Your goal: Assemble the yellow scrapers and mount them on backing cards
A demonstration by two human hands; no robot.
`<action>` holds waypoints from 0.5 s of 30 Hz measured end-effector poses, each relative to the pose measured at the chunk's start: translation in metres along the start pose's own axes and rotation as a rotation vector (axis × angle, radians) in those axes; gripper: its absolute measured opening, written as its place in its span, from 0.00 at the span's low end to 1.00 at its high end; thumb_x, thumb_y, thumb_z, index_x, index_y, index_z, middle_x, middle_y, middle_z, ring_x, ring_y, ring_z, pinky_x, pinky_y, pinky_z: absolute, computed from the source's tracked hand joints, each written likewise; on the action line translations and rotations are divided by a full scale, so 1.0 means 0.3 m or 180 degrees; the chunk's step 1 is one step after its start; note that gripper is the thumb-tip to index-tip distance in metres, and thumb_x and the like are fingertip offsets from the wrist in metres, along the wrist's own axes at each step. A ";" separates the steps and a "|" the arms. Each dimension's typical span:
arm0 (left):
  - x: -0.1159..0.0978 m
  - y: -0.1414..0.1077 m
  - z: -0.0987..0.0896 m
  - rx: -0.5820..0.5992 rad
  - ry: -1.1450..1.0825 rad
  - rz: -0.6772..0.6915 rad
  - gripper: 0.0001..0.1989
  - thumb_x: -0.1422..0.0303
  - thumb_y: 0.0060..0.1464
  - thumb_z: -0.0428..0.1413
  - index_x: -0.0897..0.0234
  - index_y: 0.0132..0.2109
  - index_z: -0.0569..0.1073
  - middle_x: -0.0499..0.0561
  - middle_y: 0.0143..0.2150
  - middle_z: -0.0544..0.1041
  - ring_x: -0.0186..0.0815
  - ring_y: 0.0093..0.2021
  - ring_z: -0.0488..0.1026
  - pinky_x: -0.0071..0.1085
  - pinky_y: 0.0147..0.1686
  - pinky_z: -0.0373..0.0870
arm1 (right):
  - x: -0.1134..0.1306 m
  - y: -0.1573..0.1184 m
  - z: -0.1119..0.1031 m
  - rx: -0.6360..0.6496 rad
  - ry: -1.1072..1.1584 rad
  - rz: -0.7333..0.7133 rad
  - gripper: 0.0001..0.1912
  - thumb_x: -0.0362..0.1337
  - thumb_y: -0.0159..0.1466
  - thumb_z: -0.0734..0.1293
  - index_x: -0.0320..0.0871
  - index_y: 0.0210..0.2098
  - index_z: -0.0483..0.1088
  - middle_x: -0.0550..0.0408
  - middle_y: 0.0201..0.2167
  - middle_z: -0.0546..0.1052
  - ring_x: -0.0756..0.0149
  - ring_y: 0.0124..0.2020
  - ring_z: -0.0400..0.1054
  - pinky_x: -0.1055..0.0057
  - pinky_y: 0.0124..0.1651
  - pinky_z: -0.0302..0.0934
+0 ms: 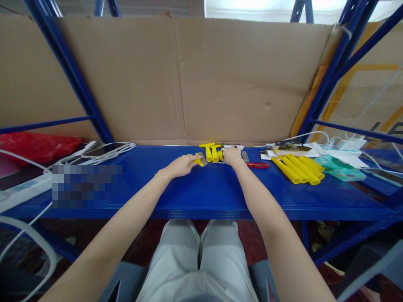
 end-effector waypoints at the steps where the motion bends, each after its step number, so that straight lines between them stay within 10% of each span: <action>1: -0.001 0.000 -0.001 0.0010 -0.0002 -0.0003 0.21 0.70 0.60 0.45 0.58 0.60 0.65 0.54 0.53 0.73 0.40 0.52 0.70 0.34 0.50 0.66 | -0.005 -0.006 -0.003 -0.0017 -0.0024 0.0026 0.18 0.36 0.57 0.63 0.38 0.46 0.72 0.38 0.47 0.74 0.50 0.53 0.63 0.52 0.54 0.48; 8: -0.004 -0.003 -0.006 0.0055 0.0006 -0.0024 0.22 0.70 0.60 0.45 0.59 0.61 0.62 0.55 0.55 0.72 0.40 0.54 0.69 0.35 0.51 0.65 | -0.077 -0.036 -0.033 -0.0237 0.0651 0.0495 0.14 0.39 0.57 0.62 0.39 0.38 0.74 0.43 0.41 0.77 0.53 0.47 0.68 0.58 0.50 0.53; 15: 0.002 -0.002 0.000 0.0072 -0.0036 0.0005 0.24 0.71 0.60 0.45 0.60 0.63 0.60 0.56 0.57 0.70 0.40 0.56 0.67 0.34 0.52 0.64 | -0.140 -0.027 -0.064 -0.1582 0.2281 0.0802 0.09 0.38 0.56 0.61 0.40 0.30 0.71 0.48 0.37 0.75 0.62 0.39 0.68 0.67 0.43 0.59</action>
Point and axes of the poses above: each hand's wrist, its own y-axis towards the middle knuckle, its own z-axis out of the palm, x = y × z, the point moved 2 cm from there along y, towards the middle knuckle
